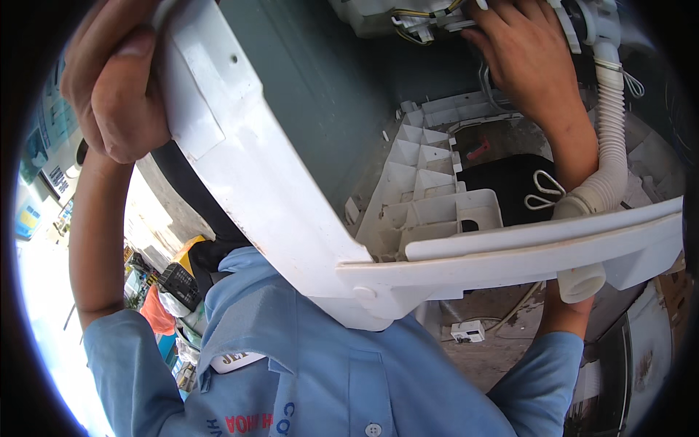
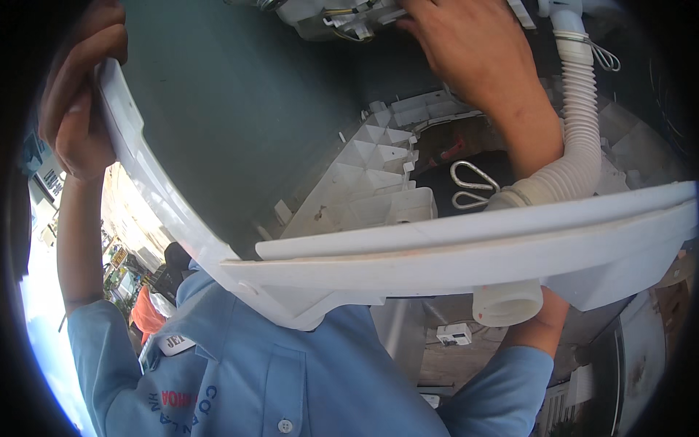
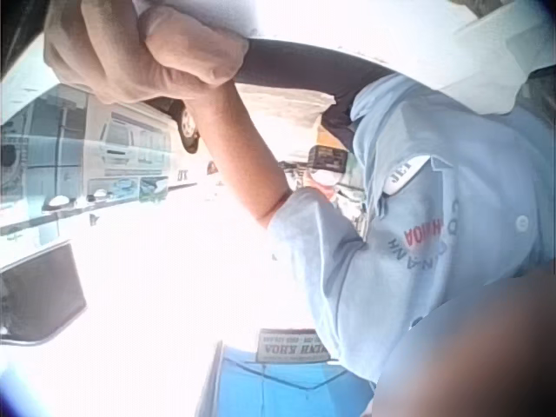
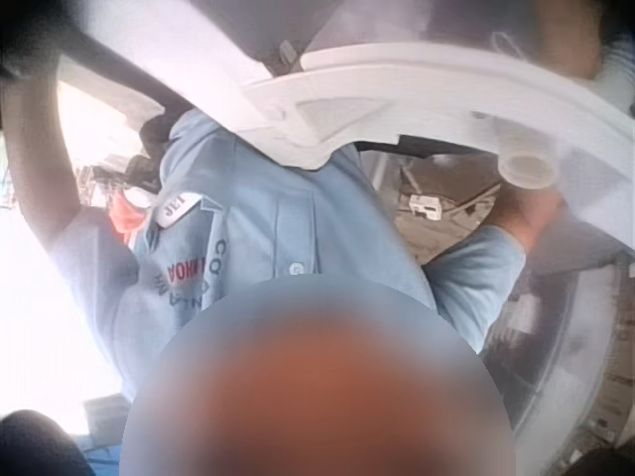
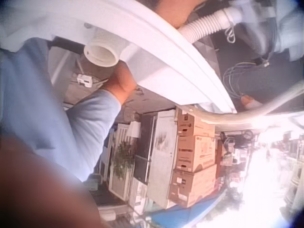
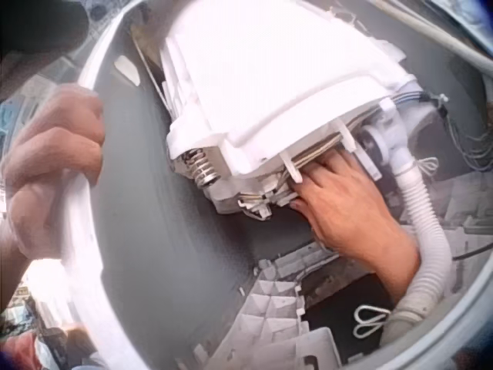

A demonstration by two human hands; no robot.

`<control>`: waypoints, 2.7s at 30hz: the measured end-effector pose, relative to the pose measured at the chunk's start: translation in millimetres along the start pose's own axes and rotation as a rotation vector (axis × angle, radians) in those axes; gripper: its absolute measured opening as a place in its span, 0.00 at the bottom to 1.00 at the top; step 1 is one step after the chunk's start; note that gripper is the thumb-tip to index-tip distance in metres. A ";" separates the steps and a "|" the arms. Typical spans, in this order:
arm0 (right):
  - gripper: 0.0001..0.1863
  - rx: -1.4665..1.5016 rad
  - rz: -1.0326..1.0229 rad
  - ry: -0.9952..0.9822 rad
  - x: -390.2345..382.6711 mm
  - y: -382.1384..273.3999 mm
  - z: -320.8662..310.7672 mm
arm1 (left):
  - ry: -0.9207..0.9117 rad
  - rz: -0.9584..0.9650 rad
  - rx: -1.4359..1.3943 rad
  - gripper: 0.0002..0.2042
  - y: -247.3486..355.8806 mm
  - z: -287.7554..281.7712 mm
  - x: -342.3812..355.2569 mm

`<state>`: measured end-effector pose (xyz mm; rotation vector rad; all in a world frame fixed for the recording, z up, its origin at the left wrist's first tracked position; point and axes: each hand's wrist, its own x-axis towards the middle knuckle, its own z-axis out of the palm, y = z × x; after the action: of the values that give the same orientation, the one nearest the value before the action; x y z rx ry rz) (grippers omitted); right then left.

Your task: The person removes a white plastic component from the interior of a top-loading washing machine, disconnects a flexible hose, and manipulates internal wiring and parts. The person then retrieves a brown cloth and wipes the removed component before placing it back into the machine.

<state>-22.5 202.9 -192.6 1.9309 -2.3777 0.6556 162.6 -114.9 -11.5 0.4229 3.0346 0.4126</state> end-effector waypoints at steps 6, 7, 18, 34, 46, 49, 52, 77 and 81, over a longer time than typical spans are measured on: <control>0.17 -0.021 0.096 0.182 -10.6 -19.7 8.6 | 0.275 0.086 -0.021 0.15 24.7 32.5 26.8; 0.17 0.023 0.153 0.230 -21.0 -25.5 1.2 | 0.268 0.106 -0.032 0.15 26.0 31.7 33.0; 0.13 0.461 1.221 0.577 -47.5 -84.7 -9.3 | 0.212 -0.052 -0.041 0.14 40.6 29.1 19.1; 0.14 0.132 1.195 0.570 -19.5 -33.6 17.2 | 0.122 0.048 0.178 0.18 35.7 26.4 0.5; 0.10 0.244 0.981 0.591 -34.1 -29.3 29.6 | 0.086 0.046 0.305 0.24 38.9 27.2 2.7; 0.10 0.114 0.866 0.505 -24.8 -38.3 16.0 | 0.315 0.245 0.341 0.25 17.4 48.4 3.0; 0.10 0.103 0.805 0.442 -29.1 -40.9 11.7 | 0.433 0.388 0.335 0.25 5.1 58.1 7.6; 0.16 0.228 1.000 0.781 -25.6 -38.5 25.8 | -0.162 0.654 0.278 0.25 45.9 79.8 224.8; 0.18 0.377 1.087 0.820 -20.8 -43.6 28.3 | -0.066 0.654 0.290 0.23 43.5 95.5 226.2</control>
<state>30.5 206.5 -210.3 0.0344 -2.5366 1.5725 -35.3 12.0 -94.7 1.4202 2.8176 -0.0334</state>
